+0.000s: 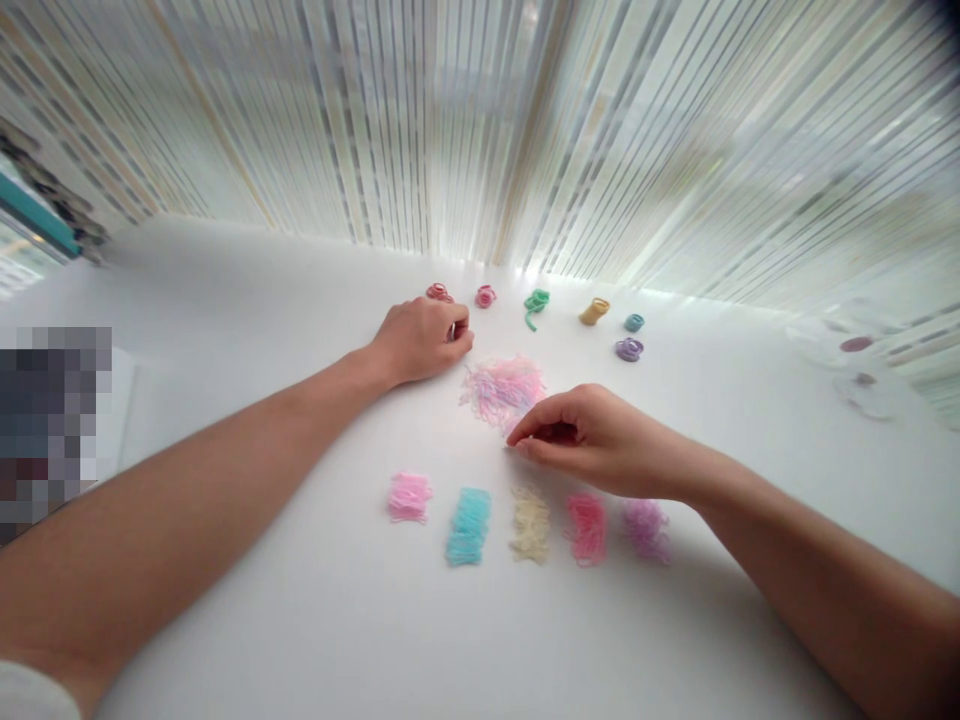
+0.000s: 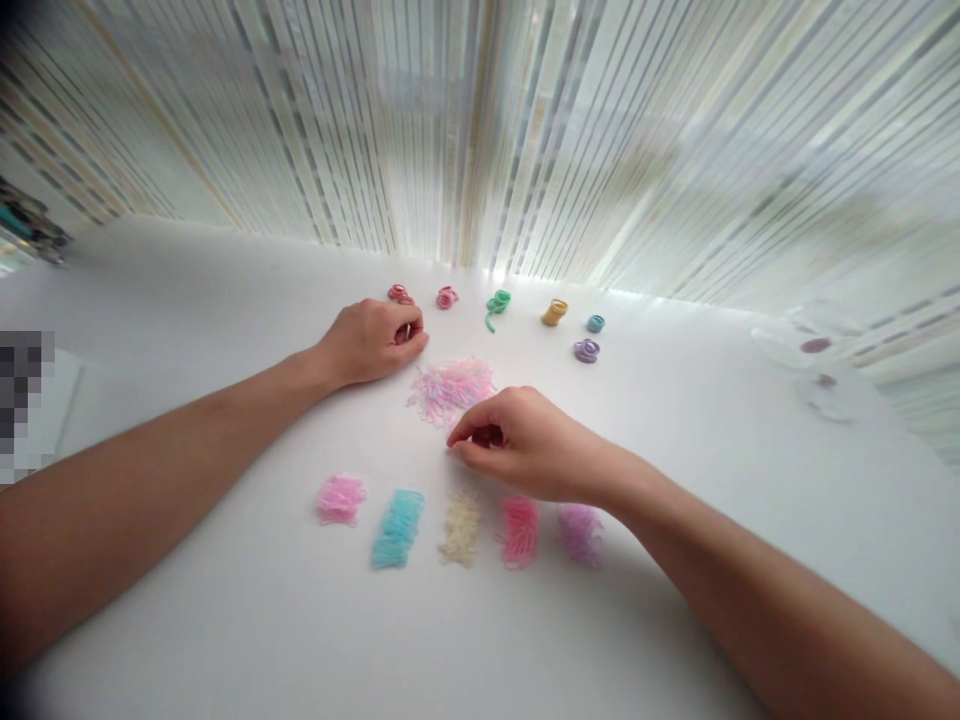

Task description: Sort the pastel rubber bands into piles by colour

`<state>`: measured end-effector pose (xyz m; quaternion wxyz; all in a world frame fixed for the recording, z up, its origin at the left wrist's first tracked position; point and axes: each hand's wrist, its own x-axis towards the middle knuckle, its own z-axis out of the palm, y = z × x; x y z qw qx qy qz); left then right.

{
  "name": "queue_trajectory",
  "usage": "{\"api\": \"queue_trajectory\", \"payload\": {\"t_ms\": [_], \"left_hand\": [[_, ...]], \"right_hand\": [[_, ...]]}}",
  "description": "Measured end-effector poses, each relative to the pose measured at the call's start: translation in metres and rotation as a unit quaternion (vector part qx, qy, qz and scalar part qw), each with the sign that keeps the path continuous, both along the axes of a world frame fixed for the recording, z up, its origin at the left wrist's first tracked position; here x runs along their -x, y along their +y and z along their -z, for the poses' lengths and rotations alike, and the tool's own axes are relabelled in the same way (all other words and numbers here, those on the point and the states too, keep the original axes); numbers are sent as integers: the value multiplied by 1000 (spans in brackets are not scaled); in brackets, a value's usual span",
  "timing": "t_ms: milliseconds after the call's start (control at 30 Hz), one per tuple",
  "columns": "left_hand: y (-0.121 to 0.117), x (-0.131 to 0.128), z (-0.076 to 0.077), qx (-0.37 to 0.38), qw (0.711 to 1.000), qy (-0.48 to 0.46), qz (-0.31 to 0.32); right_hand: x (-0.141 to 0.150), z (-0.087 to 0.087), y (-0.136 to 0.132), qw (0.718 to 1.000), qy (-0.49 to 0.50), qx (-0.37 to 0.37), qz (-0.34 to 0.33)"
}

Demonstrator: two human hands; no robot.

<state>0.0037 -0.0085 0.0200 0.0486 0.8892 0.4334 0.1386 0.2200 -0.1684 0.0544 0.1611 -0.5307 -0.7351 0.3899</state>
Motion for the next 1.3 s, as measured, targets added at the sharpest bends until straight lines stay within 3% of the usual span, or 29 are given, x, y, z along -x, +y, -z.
{"api": "queue_trajectory", "payload": {"t_ms": [367,567,800,1300], "left_hand": [[1,0,0,-4,1000,1,0],[1,-1,0,1,1000,-5,-6],[1,-1,1,-2,1000,-16,-5],[2,0,1,-8,1000,-1,-13]], "right_hand": [[-14,-6,6,995,-62,-70,42],[-14,2,8,990,-57,-109,73],[-9,12,12,988,-66,-111,84],[-9,7,12,989,-59,-106,83]]}}
